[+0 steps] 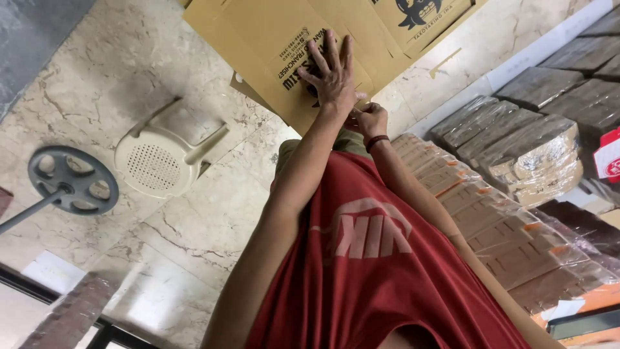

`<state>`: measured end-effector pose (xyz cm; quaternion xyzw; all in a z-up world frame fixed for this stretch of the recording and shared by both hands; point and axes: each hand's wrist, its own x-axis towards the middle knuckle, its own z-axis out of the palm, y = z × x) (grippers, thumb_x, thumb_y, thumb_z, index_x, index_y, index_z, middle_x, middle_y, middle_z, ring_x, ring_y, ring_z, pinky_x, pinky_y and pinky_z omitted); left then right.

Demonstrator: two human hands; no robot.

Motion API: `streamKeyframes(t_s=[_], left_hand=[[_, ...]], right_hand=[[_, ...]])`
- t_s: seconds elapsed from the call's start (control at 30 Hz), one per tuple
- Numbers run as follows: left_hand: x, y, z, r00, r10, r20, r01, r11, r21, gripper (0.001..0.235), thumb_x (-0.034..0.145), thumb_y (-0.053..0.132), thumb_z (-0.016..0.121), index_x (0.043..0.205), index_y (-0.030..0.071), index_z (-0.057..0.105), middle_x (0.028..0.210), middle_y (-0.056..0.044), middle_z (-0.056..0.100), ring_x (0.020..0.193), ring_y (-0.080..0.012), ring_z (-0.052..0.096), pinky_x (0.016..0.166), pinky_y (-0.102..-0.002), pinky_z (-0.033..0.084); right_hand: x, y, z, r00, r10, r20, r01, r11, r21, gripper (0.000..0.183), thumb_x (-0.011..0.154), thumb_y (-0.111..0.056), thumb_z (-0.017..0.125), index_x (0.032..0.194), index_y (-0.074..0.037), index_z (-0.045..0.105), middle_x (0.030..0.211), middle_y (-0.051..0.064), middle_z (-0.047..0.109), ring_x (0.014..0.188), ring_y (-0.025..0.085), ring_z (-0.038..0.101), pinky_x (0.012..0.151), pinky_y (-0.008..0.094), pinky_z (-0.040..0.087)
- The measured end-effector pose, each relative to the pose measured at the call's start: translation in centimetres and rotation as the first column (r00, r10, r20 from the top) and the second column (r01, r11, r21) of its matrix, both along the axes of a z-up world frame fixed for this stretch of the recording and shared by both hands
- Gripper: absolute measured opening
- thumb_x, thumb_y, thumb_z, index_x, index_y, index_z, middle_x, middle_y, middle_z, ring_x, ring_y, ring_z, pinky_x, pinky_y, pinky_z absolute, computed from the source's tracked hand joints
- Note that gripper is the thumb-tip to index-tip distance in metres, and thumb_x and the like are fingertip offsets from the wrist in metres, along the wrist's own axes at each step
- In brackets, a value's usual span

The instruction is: Punching out pre-cut cardboard box templates from sheets and stacking them.

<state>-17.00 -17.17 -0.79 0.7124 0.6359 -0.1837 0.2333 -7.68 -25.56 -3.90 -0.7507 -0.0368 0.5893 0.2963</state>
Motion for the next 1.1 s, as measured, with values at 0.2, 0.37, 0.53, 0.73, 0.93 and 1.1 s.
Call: streamKeyframes(t_s=[0.2,0.37,0.53,0.73,0.93,1.1], left_hand=[[0.3,1.1,1.1,0.999,0.027,-0.020,-0.028,0.998,-0.056,0.135,0.089,0.074,0.086,0.168,0.019,-0.008,0.164,-0.023,-0.026,0.144,-0.0638,-0.021,0.104,-0.094,0.011],[0.1,0.9,1.0,0.999,0.037,0.027,-0.034,0.992,-0.119,0.099,0.100,0.000,0.056,0.168,0.021,-0.014,0.161,-0.022,-0.031,0.143,-0.0625,-0.024,0.105,-0.091,0.004],[-1.3,1.4,-0.1,0.997,0.015,0.073,-0.006,0.992,-0.124,0.128,0.090,0.056,0.085,0.167,0.020,-0.012,0.161,-0.021,-0.033,0.143,-0.0588,-0.026,0.106,-0.090,0.010],[-4.4,4.0,-1.9,0.993,0.010,0.119,-0.012,1.000,0.018,0.100,0.096,0.039,0.077,0.167,0.024,0.008,0.167,-0.021,-0.007,0.154,-0.0471,-0.001,0.116,-0.081,0.012],[-3.2,6.7,-0.2,0.993,0.110,0.036,-0.108,0.992,-0.064,0.135,0.083,0.070,0.091,0.169,0.021,-0.001,0.166,-0.019,-0.020,0.151,-0.0532,-0.011,0.107,-0.089,0.016],[-2.6,6.6,-1.7,0.978,0.203,0.052,-0.197,0.975,-0.102,0.138,0.085,0.061,0.092,0.168,0.015,-0.008,0.162,-0.019,-0.029,0.146,-0.0545,-0.021,0.101,-0.089,0.014]], right_hand=[[0.2,0.6,1.2,0.981,0.102,0.162,-0.116,0.990,0.080,0.039,0.076,0.013,0.062,0.065,-0.018,0.041,0.062,-0.001,0.044,0.058,0.011,0.043,0.050,0.027,0.043],[1.4,0.1,2.9,0.981,-0.006,-0.192,0.030,0.992,0.122,0.039,0.082,0.005,0.078,0.078,-0.011,0.042,0.069,0.018,0.064,0.059,0.034,0.071,0.056,0.049,0.068],[4.9,2.5,4.8,0.862,0.267,-0.430,-0.251,0.963,0.093,0.034,0.091,-0.017,0.073,0.115,0.007,0.067,0.106,0.025,0.074,0.082,0.037,0.075,0.076,0.045,0.066],[6.3,5.5,5.9,0.801,0.369,-0.471,-0.383,0.921,0.070,0.054,0.095,-0.034,0.059,0.133,0.005,0.062,0.120,0.025,0.071,0.087,0.040,0.075,0.077,0.047,0.064],[7.7,7.1,4.2,0.815,0.374,-0.442,-0.426,0.905,-0.020,0.065,0.093,-0.047,0.067,0.119,0.011,0.054,0.074,0.025,0.062,0.073,0.044,0.074,0.066,0.049,0.063],[6.2,8.5,9.8,0.809,0.471,-0.352,-0.483,0.874,0.057,0.060,0.098,-0.039,0.065,0.106,0.020,0.058,0.081,0.034,0.072,0.063,0.040,0.073,0.058,0.043,0.063]])
